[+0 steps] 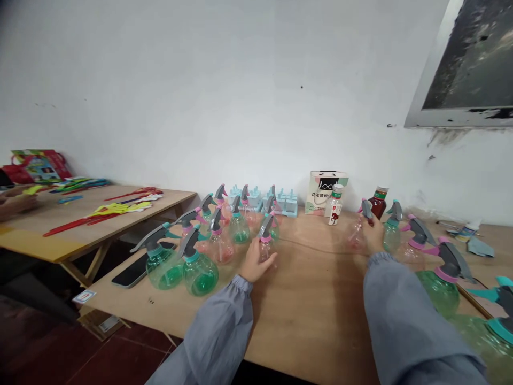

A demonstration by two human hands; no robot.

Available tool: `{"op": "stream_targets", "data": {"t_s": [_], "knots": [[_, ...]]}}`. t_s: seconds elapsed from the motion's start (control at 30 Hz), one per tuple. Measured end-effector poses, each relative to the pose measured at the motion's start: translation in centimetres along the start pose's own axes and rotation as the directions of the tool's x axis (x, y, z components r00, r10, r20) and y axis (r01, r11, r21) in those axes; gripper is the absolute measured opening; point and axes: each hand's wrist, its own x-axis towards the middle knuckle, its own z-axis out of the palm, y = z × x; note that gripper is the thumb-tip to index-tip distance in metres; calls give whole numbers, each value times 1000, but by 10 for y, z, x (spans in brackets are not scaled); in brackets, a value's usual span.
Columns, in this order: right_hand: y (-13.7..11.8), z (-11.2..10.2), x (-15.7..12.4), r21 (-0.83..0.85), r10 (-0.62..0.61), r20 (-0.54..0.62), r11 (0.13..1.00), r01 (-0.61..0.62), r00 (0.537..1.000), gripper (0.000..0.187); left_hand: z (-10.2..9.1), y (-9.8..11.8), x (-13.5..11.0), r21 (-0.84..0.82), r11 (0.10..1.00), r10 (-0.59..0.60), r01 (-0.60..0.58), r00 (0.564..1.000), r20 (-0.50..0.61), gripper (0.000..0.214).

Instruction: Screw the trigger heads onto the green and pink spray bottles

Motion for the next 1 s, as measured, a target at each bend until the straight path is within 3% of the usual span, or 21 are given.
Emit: {"op": "stream_targets", "data": {"t_s": [0.2, 0.33, 0.4, 0.47, 0.53, 0.63, 0.7, 0.83, 0.9, 1.0], "knots": [[-6, 3, -4, -24, 3, -26, 1000, -3, 1000, 55, -1, 2, 0, -42, 998, 54, -53, 998, 27, 49], [-25, -9, -52, 6, -152, -154, 988, 155, 976, 62, 3, 1, -2, -51, 998, 38, -37, 999, 21, 61], [-42, -10, -90, 115, -320, -73, 938, 326, 945, 53, 7, 1, -4, -64, 997, 38, -36, 999, 26, 71], [-64, -3, -129, 224, -414, 146, 899, 377, 899, 38, 11, 4, -7, -78, 996, 48, -44, 997, 56, 79], [-86, 10, -161, 344, -384, 335, 900, 268, 860, 43, 15, 10, -10, -91, 994, 74, -64, 991, 115, 81], [-112, 28, -189, 478, -305, 553, 878, 5, 775, 72, 17, 21, -13, -93, 991, 114, -97, 972, 206, 81], [-121, 34, -195, 503, -259, 607, 857, -111, 751, 78, 16, 28, -16, -69, 992, 124, -110, 962, 245, 82], [-120, 28, -192, 528, -183, 649, 808, -263, 739, 64, 13, 34, -24, -64, 984, 179, -168, 939, 293, 75], [-113, 22, -188, 537, -135, 657, 775, -334, 742, 57, 13, 33, -24, -103, 976, 211, -194, 957, 200, 60], [-104, 16, -181, 534, 29, 659, 686, -494, 752, 49, 17, 26, -6, -95, 983, 141, -154, 981, -136, 42]]}}
